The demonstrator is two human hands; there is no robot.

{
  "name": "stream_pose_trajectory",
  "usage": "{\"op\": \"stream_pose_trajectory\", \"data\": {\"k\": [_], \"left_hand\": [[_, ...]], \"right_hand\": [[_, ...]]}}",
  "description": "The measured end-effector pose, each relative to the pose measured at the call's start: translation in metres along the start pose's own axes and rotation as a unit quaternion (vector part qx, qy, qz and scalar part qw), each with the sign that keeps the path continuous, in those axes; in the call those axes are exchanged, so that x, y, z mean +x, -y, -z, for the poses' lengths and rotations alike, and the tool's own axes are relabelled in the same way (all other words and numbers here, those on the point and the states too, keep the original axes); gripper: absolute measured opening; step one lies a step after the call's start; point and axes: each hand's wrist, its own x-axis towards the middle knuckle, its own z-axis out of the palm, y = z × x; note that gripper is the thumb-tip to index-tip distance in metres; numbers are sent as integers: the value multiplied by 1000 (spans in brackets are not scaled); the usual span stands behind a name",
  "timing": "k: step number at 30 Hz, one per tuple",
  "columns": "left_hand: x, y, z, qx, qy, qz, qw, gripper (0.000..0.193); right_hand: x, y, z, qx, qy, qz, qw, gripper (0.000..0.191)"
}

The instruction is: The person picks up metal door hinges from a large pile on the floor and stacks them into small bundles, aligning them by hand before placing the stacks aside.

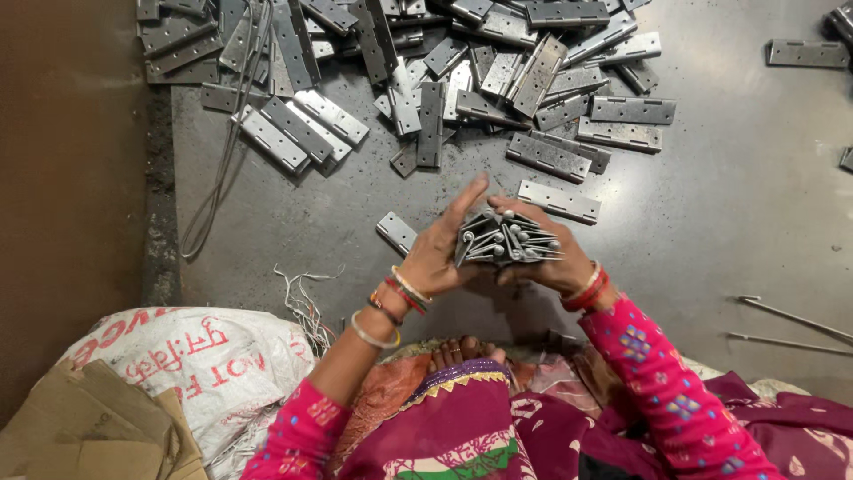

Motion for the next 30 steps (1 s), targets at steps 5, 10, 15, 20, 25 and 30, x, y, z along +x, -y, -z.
{"op": "stream_pose_trajectory", "data": {"k": [5,10,15,20,25,30], "left_hand": [[-25,44,-49,-20,38,44,998,75],[-23,58,-58,-6,86,169,982,60],[1,12,-31,-47,51,119,990,61],[20,-35,-20,-66,-19,15,998,64],[18,7,-48,-18,7,-24,1000,85],[-14,43,-84,-14,43,78,996,72]], "right_hand": [[-26,-50,2,-108,-18,-127,986,89],[-22,-64,-3,-103,-57,10,993,56],[-11,-12,-4,-191,-86,29,977,55],[-15,45,19,-150,-110,107,977,64],[-10,-2,19,-56,-36,22,998,90],[-34,-53,25,3,-63,-72,995,81]]}}
